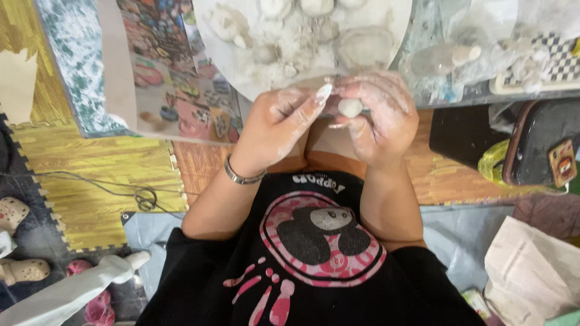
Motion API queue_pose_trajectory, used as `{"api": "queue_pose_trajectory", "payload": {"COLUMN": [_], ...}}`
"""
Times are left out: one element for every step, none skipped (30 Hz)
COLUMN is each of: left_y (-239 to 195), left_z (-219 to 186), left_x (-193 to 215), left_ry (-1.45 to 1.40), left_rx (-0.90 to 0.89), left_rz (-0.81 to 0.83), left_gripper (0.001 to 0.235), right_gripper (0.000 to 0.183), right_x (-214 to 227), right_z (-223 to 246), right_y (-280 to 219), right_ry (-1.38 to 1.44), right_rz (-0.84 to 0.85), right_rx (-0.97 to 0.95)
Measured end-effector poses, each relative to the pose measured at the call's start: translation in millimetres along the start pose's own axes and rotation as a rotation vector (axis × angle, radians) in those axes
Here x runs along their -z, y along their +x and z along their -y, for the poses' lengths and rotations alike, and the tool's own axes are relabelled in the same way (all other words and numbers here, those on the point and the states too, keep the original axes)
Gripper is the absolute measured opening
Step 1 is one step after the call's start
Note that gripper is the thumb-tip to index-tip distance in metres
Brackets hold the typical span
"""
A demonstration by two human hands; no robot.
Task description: The person shapes small pieces of white clay into rounded forms using both hands. They repeatedly roll, pinch, and smooth the clay, placing finished pieces onto a white plate that already holds several similar items.
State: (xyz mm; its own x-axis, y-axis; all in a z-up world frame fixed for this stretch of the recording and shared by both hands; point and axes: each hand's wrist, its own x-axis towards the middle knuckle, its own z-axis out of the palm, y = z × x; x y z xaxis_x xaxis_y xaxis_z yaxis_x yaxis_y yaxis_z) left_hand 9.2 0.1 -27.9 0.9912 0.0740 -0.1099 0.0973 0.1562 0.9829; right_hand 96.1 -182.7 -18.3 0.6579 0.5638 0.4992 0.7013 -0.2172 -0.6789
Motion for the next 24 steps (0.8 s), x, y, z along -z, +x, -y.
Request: {"api": "queue_pose_trajectory", "payload": {"left_y": [2,1,1,0,-1,0,1,2,3,2,2,1,0,0,0,2,2,1,1,1,1,1,1,0], "left_z": [-2,-3,-3,-3,-2,-1,0,1,2,4,5,7,7,8,7,6,5,4,4,3,3,4,4,5], "left_x": [1,0,1,1,2,2,3,4,4,5,5,5,5,5,6,6,6,5,5,6,6,6,6,6], "left_ry": [-0.025,-0.053,-0.081,-0.112,-0.143,-0.174,-0.148,-0.124,-0.099,-0.129,-0.159,-0.188,-0.154,-0.117,-0.081,-0.107,-0.133,-0.161,-0.138,-0.116,-0.093,-0.095,-0.096,-0.097], "left_rx": [-0.016,-0.025,-0.033,-0.03,-0.027,-0.026,-0.032,-0.037,-0.042,-0.034,-0.026,-0.019,-0.028,-0.04,-0.052,-0.049,-0.047,-0.039,-0.032,-0.026,-0.019,-0.028,-0.037,-0.043], "left_rz": [-0.003,-0.008,-0.012,-0.012,-0.012,-0.008,-0.011,-0.014,-0.017,-0.017,-0.017,-0.018,-0.03,-0.04,-0.05,-0.05,-0.05,-0.05,-0.058,-0.066,-0.074,-0.07,-0.067,-0.064], "left_gripper": [0.032,0.032,0.033,0.032,0.032,0.032,0.032,0.033,0.033,0.033,0.034,0.034,0.034,0.034,0.034,0.034,0.034,0.034,0.034,0.034,0.034,0.034,0.034,0.034], "right_gripper": [0.047,0.049,0.05,0.05,0.05,0.05,0.05,0.05,0.05,0.049,0.049,0.048,0.047,0.047,0.046,0.045,0.044,0.044,0.043,0.043,0.043,0.043,0.042,0.042], "right_x": [0,1,0,0,-1,0,-1,-2,-2,-2,-2,-2,-2,-1,-1,0,0,1,1,1,1,1,1,0], "right_z": [-1,1,1,2,3,2,1,0,-1,-1,-2,-2,-2,-1,-1,-1,0,1,1,1,1,0,0,-1], "right_y": [2,2,2,1,-1,-1,-1,0,0,-1,-1,-2,-2,-2,-1,0,2,1,1,1,1,1,1,-1], "right_ry": [-0.012,-0.022,-0.032,-0.025,-0.018,-0.014,-0.003,0.008,0.019,0.001,-0.016,-0.033,-0.03,-0.027,-0.024,-0.029,-0.034,-0.038,-0.035,-0.033,-0.03,-0.033,-0.036,-0.036], "right_rz": [-0.01,-0.016,-0.022,-0.031,-0.04,-0.05,-0.046,-0.041,-0.036,-0.019,-0.001,0.016,0.03,0.041,0.052,0.067,0.082,0.1,0.092,0.083,0.074,0.073,0.073,0.073], "right_rx": [-0.005,-0.016,-0.027,-0.043,-0.059,-0.074,-0.064,-0.055,-0.047,-0.043,-0.038,-0.033,-0.033,-0.03,-0.027,-0.026,-0.026,-0.03,-0.027,-0.024,-0.021,-0.016,-0.01,-0.007]}}
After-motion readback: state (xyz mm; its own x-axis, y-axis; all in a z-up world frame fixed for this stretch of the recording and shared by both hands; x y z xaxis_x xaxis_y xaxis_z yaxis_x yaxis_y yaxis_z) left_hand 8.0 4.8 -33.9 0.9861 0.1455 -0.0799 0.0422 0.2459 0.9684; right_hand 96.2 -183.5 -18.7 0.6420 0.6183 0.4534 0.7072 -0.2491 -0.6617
